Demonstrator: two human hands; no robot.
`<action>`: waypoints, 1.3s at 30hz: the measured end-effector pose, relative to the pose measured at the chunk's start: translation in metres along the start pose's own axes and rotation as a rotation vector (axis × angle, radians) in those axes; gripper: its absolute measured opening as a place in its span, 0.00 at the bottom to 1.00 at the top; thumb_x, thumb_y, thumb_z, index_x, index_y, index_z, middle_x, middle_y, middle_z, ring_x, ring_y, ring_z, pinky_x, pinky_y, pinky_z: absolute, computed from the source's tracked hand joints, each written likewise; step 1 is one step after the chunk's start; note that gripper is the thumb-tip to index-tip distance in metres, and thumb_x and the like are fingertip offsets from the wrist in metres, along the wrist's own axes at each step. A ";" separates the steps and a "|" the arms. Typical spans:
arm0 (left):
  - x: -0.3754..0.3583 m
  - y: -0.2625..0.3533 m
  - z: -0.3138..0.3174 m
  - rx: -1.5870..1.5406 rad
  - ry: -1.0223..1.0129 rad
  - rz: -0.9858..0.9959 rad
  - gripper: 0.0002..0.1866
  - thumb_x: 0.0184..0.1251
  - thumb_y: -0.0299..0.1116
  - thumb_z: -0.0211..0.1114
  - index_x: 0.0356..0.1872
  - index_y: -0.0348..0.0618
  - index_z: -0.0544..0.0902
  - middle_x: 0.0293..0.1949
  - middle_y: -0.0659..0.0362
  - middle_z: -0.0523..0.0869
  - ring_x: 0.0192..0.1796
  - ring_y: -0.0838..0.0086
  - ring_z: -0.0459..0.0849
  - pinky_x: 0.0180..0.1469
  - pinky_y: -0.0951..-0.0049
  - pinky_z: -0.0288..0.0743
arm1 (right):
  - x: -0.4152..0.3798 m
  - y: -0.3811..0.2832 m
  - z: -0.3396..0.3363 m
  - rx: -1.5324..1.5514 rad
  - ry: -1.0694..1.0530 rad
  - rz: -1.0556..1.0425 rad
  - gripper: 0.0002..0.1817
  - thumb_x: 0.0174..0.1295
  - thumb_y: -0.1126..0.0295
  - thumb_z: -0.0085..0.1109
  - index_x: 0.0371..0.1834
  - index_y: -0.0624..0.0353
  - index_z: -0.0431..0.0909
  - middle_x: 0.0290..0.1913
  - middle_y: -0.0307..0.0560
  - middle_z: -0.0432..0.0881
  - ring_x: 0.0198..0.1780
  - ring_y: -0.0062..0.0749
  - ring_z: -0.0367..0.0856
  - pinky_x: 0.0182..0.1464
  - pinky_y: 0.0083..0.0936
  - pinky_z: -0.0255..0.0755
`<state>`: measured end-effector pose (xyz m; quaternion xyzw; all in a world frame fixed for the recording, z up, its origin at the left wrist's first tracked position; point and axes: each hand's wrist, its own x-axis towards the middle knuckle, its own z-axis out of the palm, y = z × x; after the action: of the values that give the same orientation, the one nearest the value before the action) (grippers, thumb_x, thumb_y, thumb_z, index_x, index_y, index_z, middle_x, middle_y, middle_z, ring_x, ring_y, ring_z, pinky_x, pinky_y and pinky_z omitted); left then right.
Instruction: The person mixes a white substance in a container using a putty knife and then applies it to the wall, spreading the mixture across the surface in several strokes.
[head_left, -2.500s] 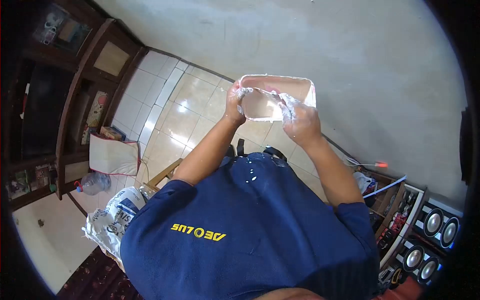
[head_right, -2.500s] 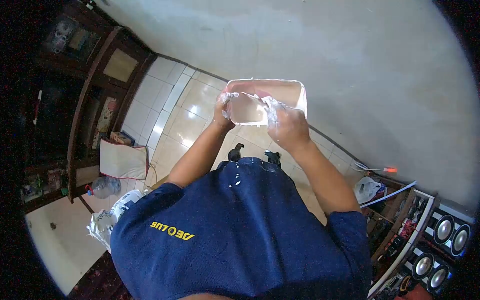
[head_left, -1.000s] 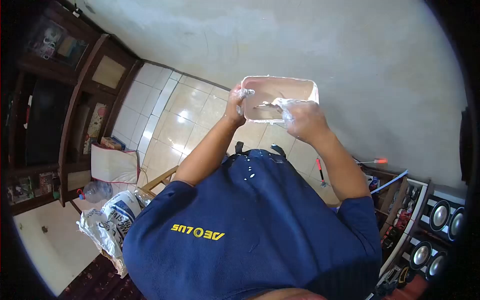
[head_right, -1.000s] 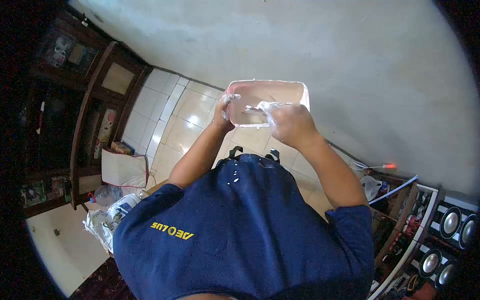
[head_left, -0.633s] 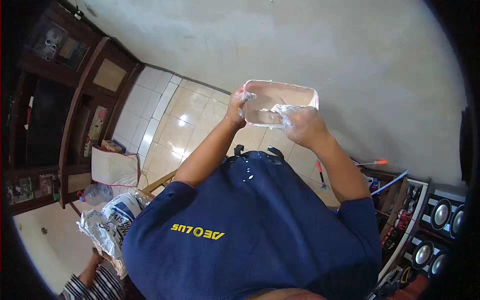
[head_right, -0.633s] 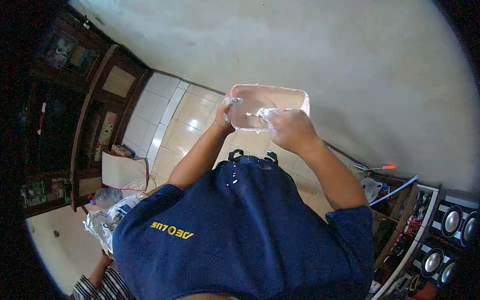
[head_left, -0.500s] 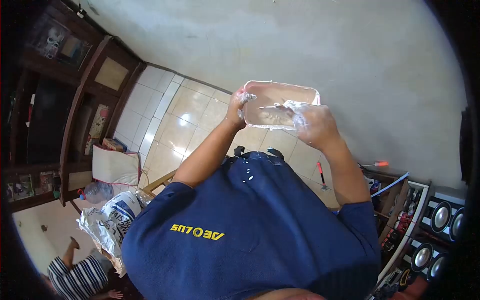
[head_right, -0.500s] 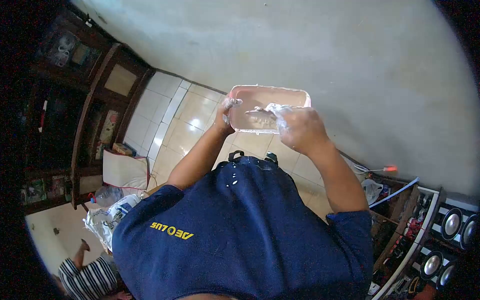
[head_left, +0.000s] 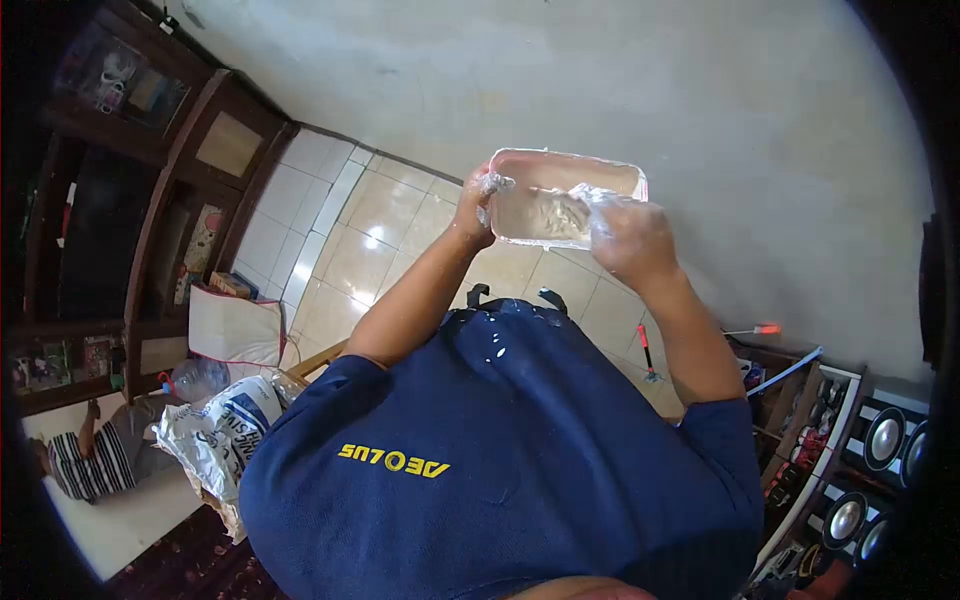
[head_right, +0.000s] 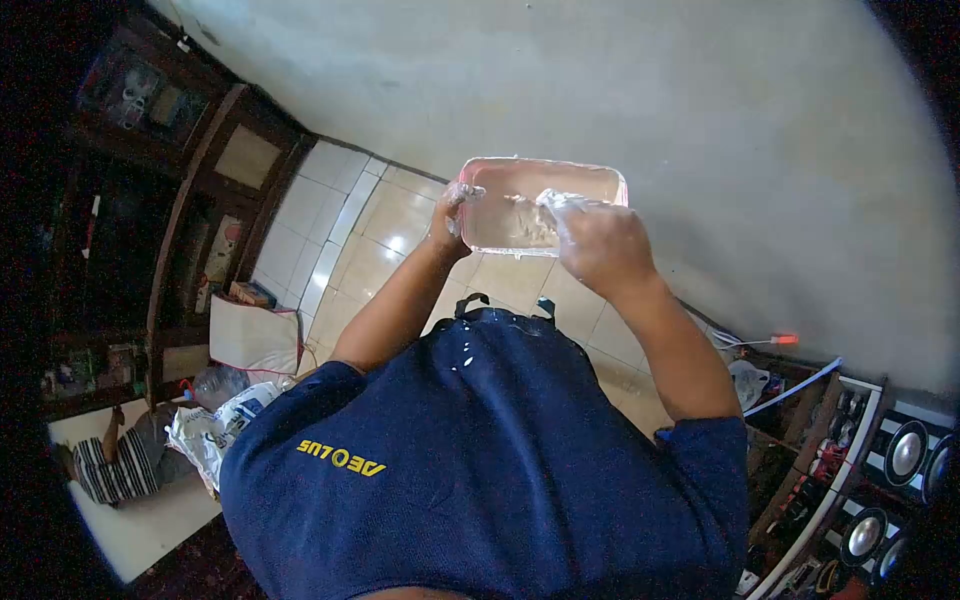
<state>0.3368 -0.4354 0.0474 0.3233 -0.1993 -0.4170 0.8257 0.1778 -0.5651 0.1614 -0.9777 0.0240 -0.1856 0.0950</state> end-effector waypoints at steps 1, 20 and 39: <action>0.001 0.000 0.000 0.028 -0.004 0.001 0.30 0.50 0.48 0.64 0.51 0.37 0.73 0.47 0.53 0.79 0.47 0.69 0.80 0.51 0.67 0.75 | -0.003 -0.004 0.003 -0.001 0.003 0.003 0.11 0.49 0.72 0.54 0.37 0.57 0.80 0.28 0.50 0.81 0.29 0.42 0.81 0.32 0.36 0.75; 0.013 -0.042 0.039 0.097 -0.050 0.032 0.29 0.53 0.47 0.61 0.51 0.35 0.73 0.46 0.54 0.80 0.46 0.70 0.80 0.50 0.69 0.75 | -0.035 0.032 -0.030 0.069 0.060 0.112 0.14 0.46 0.72 0.54 0.38 0.57 0.79 0.26 0.52 0.80 0.28 0.46 0.80 0.31 0.38 0.75; 0.045 -0.140 0.083 0.018 -0.085 -0.100 0.27 0.60 0.43 0.52 0.57 0.37 0.69 0.52 0.50 0.76 0.53 0.62 0.78 0.53 0.60 0.74 | -0.097 0.108 -0.057 0.091 0.119 0.183 0.11 0.44 0.73 0.54 0.33 0.58 0.80 0.25 0.52 0.79 0.27 0.48 0.79 0.31 0.39 0.73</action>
<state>0.2344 -0.5652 0.0110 0.3222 -0.2217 -0.4693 0.7917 0.0651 -0.6728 0.1575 -0.9533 0.1102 -0.2349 0.1544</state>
